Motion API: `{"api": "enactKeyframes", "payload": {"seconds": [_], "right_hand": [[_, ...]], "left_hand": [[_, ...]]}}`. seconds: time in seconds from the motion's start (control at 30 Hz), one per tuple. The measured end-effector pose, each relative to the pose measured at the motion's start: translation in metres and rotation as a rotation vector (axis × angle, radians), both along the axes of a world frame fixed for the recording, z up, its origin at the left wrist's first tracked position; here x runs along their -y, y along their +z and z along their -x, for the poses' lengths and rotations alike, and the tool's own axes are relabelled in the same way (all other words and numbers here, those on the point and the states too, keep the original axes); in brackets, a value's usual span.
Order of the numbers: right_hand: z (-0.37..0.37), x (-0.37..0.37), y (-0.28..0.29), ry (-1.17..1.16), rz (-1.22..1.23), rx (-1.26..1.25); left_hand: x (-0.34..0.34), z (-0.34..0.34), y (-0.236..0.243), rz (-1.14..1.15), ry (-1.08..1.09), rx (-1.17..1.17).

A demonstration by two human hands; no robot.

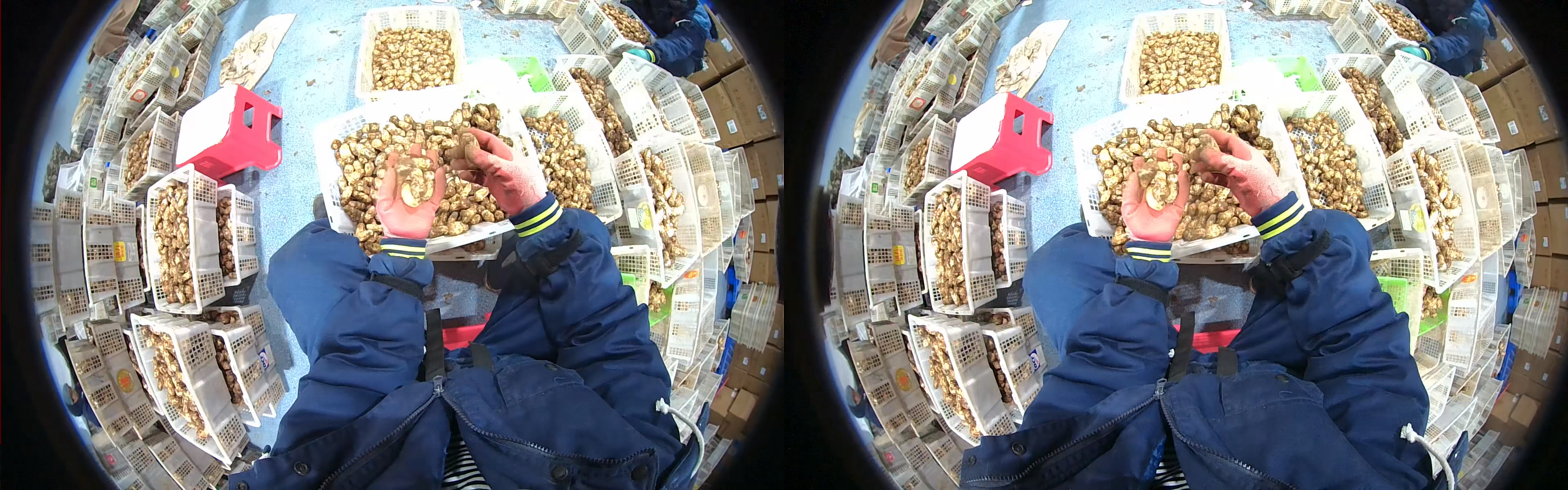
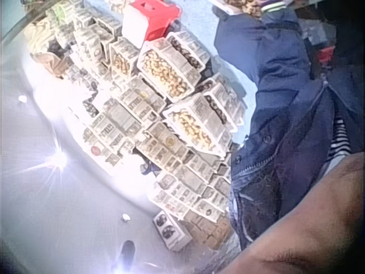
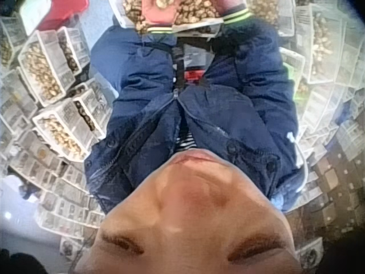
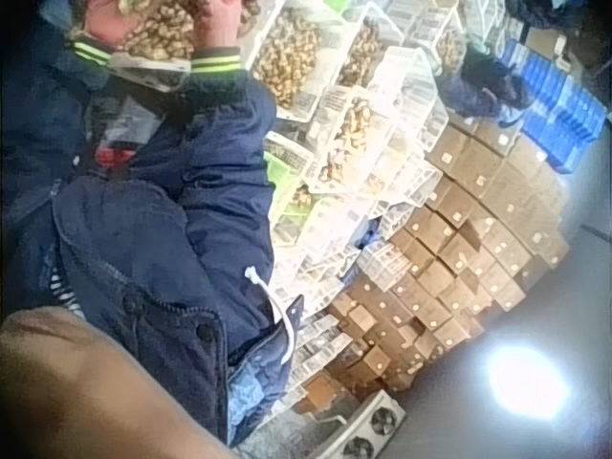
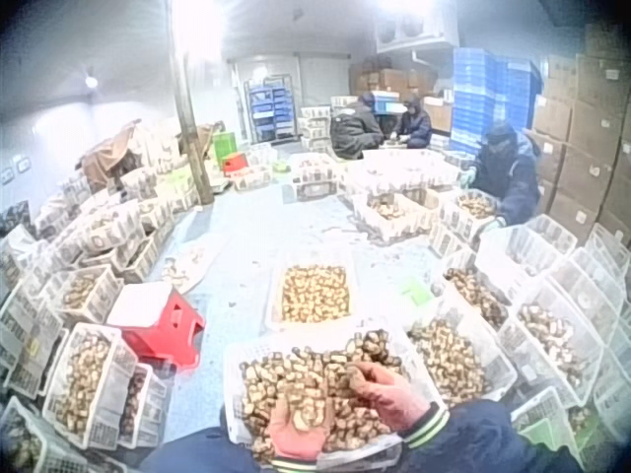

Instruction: The person sits on a low stool and repeatedly picks up ginger roots from a white crate, turns them over, and places them into a green crate. The person handles the ginger by hand without tools, moving items one at a time between crates.

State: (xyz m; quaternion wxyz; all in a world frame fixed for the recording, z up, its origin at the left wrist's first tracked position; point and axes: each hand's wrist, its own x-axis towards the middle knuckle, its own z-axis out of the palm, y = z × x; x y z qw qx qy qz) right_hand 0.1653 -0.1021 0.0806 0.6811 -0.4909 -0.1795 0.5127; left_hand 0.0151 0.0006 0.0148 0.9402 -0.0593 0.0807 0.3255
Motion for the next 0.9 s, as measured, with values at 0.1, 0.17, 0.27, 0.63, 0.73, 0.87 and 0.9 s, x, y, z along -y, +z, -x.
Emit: {"api": "enactKeyframes", "payload": {"seconds": [0.1, 0.17, 0.27, 0.63, 0.73, 0.87, 0.9], "right_hand": [[0.001, 0.000, 0.004, 0.078, 0.101, 0.206], [0.008, -0.001, 0.002, 0.128, 0.130, 0.233], [0.029, -0.005, -0.008, 0.125, 0.138, 0.506], [0.039, -0.005, -0.016, 0.214, 0.187, 0.902], [0.041, -0.004, -0.007, 0.130, 0.206, 0.970], [0.043, -0.007, 0.002, 0.115, 0.328, 1.089], [0.042, -0.006, 0.004, 0.175, 0.351, 1.133]], "left_hand": [[0.003, 0.000, -0.005, -0.066, 0.018, 0.012], [0.006, -0.001, -0.008, -0.121, 0.054, -0.031], [0.008, -0.006, -0.011, -0.291, 0.080, -0.055], [0.010, -0.010, -0.006, -0.216, 0.057, -0.152], [0.009, -0.007, -0.007, -0.165, 0.041, -0.250], [0.010, -0.005, -0.011, -0.450, 0.043, -0.331], [0.012, -0.007, -0.012, -0.392, 0.029, -0.208]]}}
